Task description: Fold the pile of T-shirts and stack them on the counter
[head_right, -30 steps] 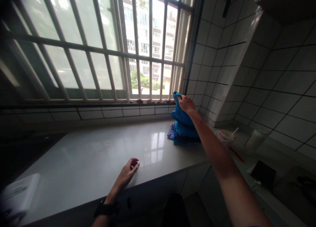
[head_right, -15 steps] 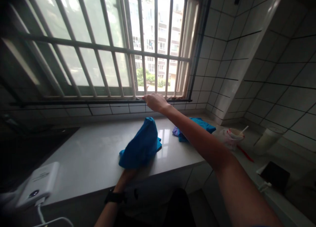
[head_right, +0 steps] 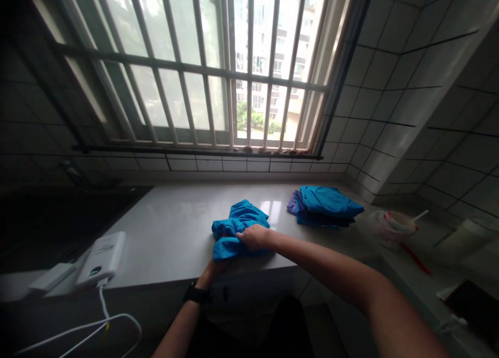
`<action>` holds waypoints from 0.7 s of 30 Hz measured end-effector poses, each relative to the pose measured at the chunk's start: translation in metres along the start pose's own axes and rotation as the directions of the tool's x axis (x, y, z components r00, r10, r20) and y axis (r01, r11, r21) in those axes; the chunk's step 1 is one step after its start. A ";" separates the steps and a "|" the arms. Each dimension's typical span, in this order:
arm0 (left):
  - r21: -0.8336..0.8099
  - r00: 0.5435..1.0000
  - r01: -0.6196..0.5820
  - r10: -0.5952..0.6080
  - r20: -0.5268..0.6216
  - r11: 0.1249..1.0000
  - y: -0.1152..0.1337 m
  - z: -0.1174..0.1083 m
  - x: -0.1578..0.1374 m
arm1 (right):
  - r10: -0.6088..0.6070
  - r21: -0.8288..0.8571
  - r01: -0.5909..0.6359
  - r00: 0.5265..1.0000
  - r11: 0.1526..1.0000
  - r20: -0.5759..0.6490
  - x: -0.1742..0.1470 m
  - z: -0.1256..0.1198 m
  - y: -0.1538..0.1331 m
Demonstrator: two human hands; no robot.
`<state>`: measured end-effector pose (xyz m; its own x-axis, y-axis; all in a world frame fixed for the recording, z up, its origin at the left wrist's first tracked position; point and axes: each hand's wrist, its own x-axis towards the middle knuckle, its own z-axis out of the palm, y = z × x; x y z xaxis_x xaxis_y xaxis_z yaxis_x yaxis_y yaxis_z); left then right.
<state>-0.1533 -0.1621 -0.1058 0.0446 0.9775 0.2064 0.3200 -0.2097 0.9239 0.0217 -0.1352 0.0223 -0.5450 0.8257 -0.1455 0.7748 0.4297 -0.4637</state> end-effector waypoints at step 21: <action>-0.161 0.993 0.064 -0.078 -0.086 0.985 0.017 0.009 0.003 | 0.216 -0.244 -0.360 0.856 0.900 -0.469 -0.035 -0.092 0.067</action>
<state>-0.1391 -0.1626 -0.0922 -0.0620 0.9851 0.1602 0.1659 -0.1481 0.9750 0.1222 -0.1021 0.0770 -0.1494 0.9712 0.1855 0.9722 0.1785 -0.1514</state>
